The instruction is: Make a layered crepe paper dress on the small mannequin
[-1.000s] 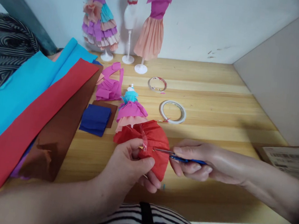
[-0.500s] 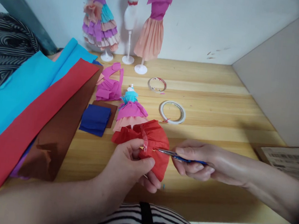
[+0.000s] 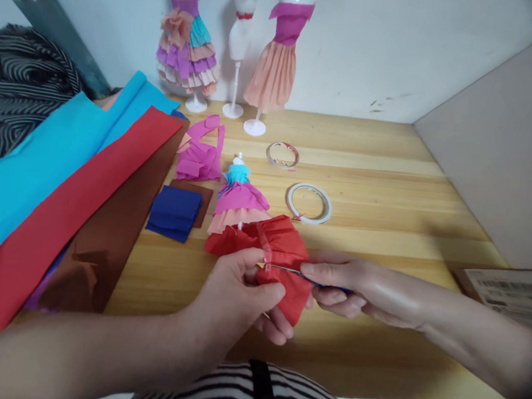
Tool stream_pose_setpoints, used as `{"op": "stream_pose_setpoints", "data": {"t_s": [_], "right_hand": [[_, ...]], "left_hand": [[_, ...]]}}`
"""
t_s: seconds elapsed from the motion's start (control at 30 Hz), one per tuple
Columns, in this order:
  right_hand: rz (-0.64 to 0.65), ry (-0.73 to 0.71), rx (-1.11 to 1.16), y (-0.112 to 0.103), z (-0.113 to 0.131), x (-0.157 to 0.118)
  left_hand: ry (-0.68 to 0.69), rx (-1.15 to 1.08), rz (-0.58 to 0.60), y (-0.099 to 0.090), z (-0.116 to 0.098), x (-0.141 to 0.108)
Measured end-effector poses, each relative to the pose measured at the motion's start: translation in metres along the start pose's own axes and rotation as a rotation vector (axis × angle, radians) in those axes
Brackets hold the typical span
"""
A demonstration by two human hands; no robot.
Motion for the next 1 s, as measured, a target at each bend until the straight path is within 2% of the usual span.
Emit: {"op": "stream_pose_setpoints", "data": {"t_s": [0.2,0.5,0.77,1.0], "right_hand": [[0.031,-0.023,0.001,0.0061,0.0054,0.0038],[0.022,-0.018,0.055,0.0042,0.0044,0.0070],[0.038,-0.087,0.055,0.0024,0.0049,0.0087],[0.003,-0.057,0.108,0.0041,0.0014,0.0073]], "left_hand": [[-0.029,0.020,-0.019,0.0012,-0.0023,-0.0008],[-0.044,0.025,-0.021,0.0004,-0.0014,-0.0008],[-0.048,0.020,-0.008,0.0006,0.0000,0.0000],[-0.031,0.023,-0.004,0.0009,-0.0012,0.0005]]}}
Point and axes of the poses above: each hand's wrist, its own x-axis towards the middle knuckle, its own y-axis out of the palm, z = x × y, the point moved 7 cm from there along x, towards the middle knuckle, and after that the axes turned 5 degrees about -x, right-handed, at the moved point
